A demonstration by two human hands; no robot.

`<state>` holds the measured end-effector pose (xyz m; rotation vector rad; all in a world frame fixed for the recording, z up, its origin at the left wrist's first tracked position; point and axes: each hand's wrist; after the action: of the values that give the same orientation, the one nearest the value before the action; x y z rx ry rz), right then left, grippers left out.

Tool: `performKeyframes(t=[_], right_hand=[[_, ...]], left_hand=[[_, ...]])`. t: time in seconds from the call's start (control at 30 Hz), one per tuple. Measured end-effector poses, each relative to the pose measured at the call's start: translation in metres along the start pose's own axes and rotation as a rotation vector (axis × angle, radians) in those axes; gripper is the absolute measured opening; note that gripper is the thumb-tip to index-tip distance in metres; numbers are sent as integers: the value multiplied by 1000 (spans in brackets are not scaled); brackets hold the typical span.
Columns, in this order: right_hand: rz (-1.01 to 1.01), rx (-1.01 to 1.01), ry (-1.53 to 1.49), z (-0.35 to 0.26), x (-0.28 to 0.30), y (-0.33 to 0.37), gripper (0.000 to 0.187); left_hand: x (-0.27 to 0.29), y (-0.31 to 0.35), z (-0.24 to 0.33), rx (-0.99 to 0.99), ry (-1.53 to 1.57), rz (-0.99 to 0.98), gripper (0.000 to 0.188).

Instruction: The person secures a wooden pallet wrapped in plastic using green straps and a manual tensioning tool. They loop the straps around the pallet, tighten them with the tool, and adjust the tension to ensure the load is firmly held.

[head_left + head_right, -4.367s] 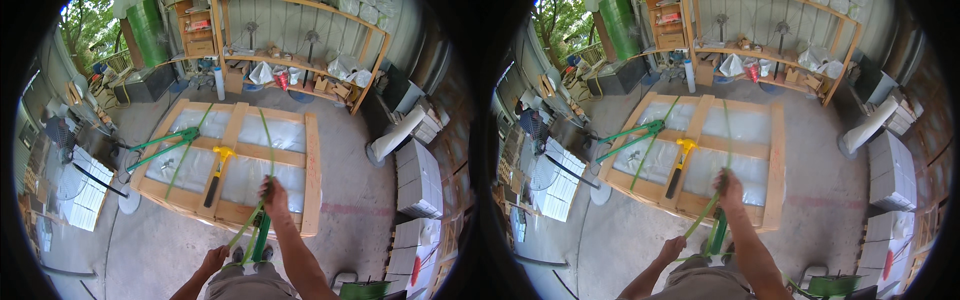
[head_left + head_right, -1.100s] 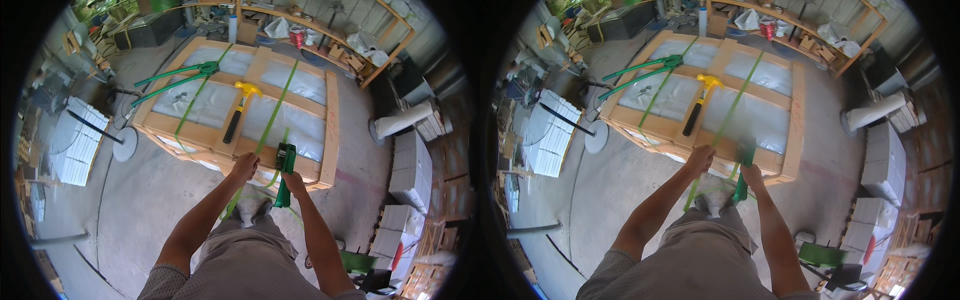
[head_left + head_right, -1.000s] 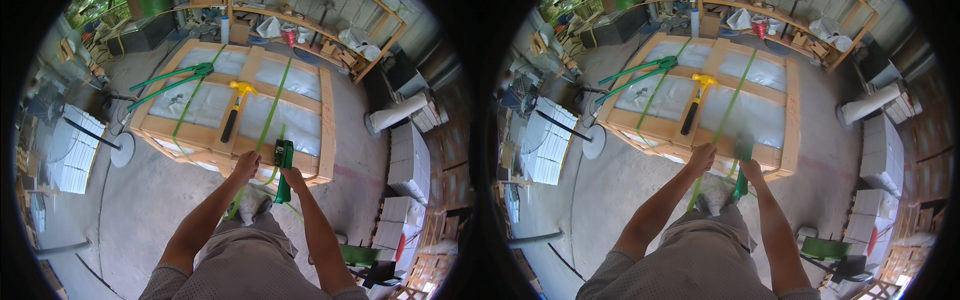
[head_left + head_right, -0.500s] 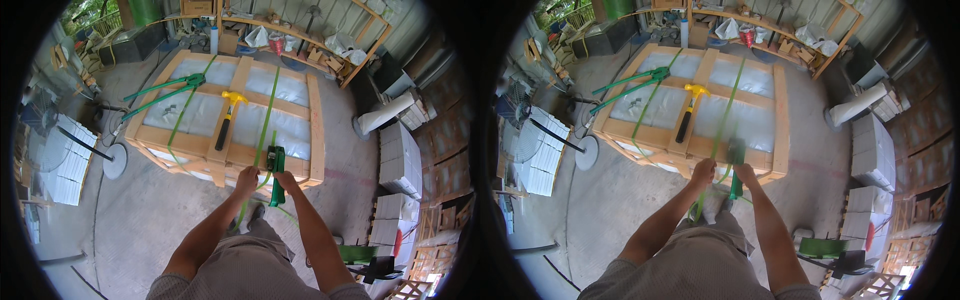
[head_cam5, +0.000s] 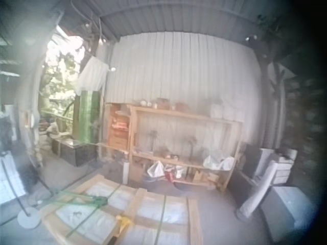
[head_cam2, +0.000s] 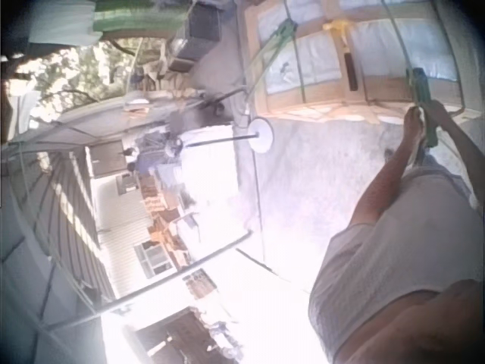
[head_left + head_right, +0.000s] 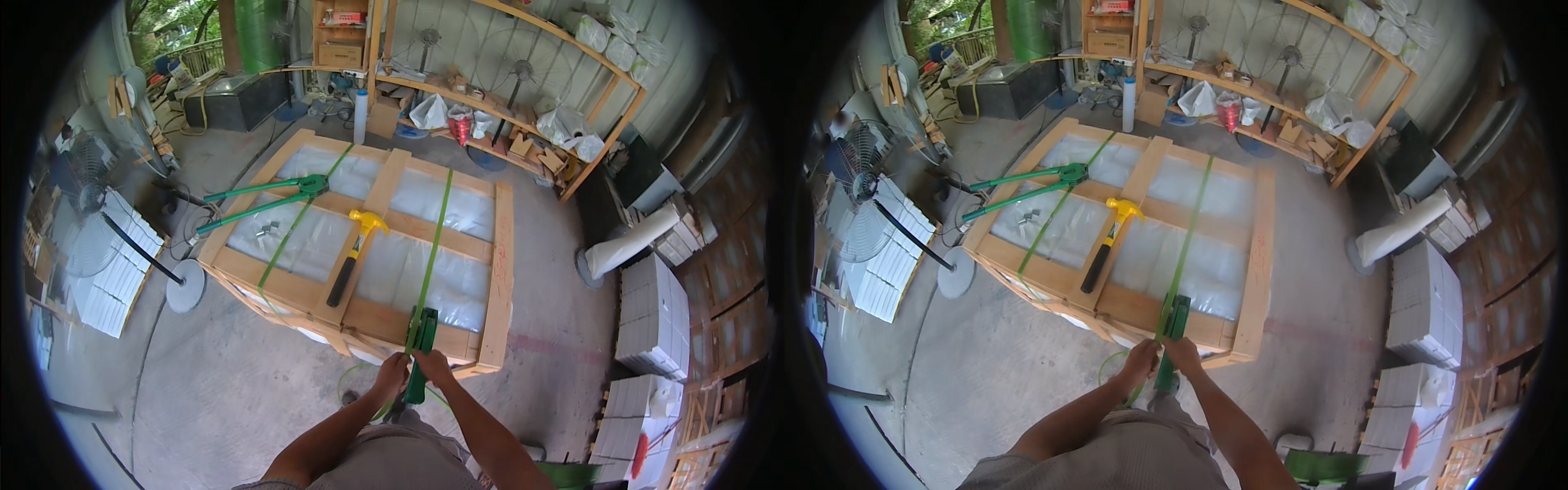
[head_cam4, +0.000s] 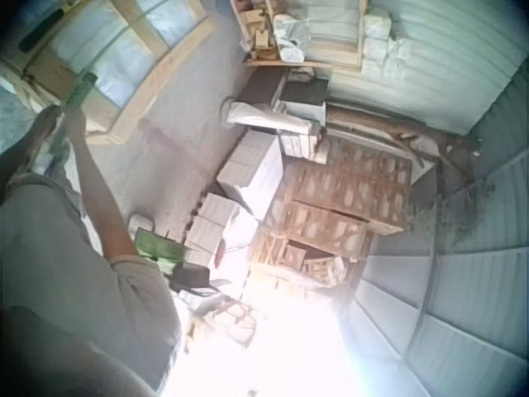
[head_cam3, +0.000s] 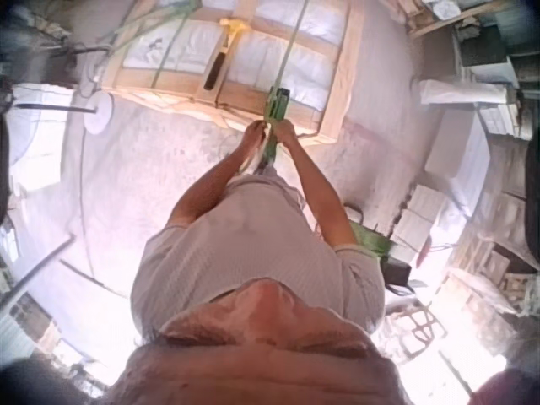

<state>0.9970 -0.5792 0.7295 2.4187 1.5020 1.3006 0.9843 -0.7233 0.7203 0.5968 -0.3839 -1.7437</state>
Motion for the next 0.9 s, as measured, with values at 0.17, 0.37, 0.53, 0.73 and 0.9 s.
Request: performKeyframes(t=[0.17,0.37,0.53,0.73,0.9], right_hand=[[-125,-36,-4,9,-1,-13,55],[62,135,377,-17,7,2,54],[38,147,517,-39,18,1,50],[1,206,595,-31,14,-17,43],[-281,-55,99,-51,40,-51,31]], left_hand=[[1,-20,-23,-201,-253,102,26],[1,-23,-27,-446,-411,249,28],[-6,-26,-11,-489,-427,293,25],[12,-51,-30,-934,-645,168,12],[10,-59,-40,-645,-497,332,24]])
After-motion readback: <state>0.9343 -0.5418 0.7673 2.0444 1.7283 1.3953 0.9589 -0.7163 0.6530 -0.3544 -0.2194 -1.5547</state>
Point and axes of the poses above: each hand's wrist, its own y-axis away from the middle knuckle, its own x-axis out of the back of the hand, z = x × y, and after that the axes turned 14 degrees about z, right-handed
